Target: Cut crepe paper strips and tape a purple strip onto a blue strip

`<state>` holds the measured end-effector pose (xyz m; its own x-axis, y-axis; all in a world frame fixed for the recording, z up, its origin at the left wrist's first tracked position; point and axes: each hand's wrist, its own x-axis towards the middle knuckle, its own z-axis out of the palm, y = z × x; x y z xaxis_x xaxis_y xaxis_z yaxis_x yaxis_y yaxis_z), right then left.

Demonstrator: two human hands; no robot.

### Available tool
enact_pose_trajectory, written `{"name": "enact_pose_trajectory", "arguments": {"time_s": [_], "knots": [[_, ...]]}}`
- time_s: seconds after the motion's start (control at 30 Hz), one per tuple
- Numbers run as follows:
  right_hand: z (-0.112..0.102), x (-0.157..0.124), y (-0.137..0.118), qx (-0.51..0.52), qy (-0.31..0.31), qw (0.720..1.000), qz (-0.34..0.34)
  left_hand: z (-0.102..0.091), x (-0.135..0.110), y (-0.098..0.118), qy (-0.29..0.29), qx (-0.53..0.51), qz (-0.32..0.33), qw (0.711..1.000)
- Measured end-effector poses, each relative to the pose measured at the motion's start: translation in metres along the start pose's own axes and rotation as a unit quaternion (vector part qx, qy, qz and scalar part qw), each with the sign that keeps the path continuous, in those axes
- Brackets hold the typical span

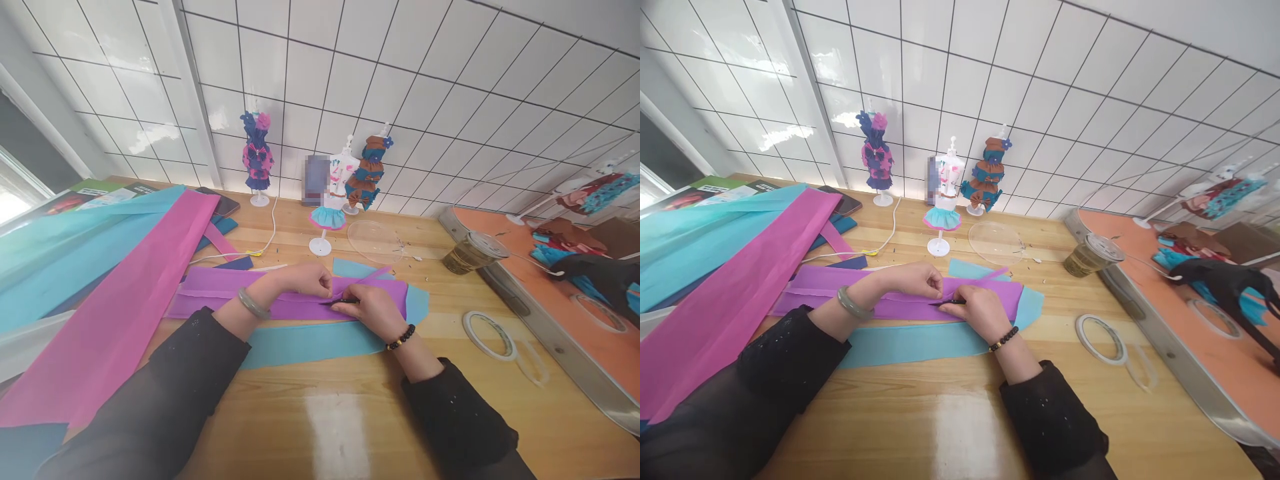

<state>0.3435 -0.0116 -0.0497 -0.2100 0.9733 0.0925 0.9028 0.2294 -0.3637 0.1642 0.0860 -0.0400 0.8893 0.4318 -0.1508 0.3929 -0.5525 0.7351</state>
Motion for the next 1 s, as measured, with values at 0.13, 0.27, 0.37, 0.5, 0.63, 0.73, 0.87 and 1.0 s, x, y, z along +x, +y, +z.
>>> {"name": "enact_pose_trajectory", "arguments": {"time_s": [0.13, 0.27, 0.37, 0.5, 0.63, 0.73, 0.87, 1.0], "knots": [[0.0003, 0.0008, -0.0031, -0.003, -0.004, 1.000, 0.001, -0.0003, 0.0002, 0.0008, -0.002, -0.006, 0.013, 1.000], [0.0002, 0.0014, -0.0046, 0.000, -0.008, 1.000, 0.003, 0.0001, 0.0003, 0.0009, 0.000, -0.007, 0.020, 1.000], [0.0003, 0.0017, -0.0044, 0.002, -0.012, 1.000, 0.002, 0.0002, 0.0002, 0.0010, 0.001, -0.001, 0.025, 1.000], [0.0010, 0.0016, -0.0028, -0.001, -0.013, 1.000, 0.000, 0.0001, 0.0002, 0.0011, -0.001, -0.005, 0.021, 1.000], [0.0010, 0.0014, -0.0025, -0.001, -0.012, 1.000, -0.001, -0.0008, 0.0009, 0.0000, -0.004, -0.004, 0.018, 1.000], [0.0005, 0.0013, -0.0033, 0.004, -0.014, 1.000, 0.002, -0.0021, 0.0013, -0.0010, -0.021, -0.014, 0.007, 1.000], [0.0014, 0.0009, -0.0029, 0.002, -0.008, 1.000, 0.003, -0.0040, 0.0006, -0.0017, -0.029, -0.025, -0.001, 0.999], [0.0034, 0.0003, -0.0005, -0.005, -0.006, 1.000, 0.000, -0.0053, 0.0003, -0.0035, -0.041, -0.022, 0.006, 0.999]]}}
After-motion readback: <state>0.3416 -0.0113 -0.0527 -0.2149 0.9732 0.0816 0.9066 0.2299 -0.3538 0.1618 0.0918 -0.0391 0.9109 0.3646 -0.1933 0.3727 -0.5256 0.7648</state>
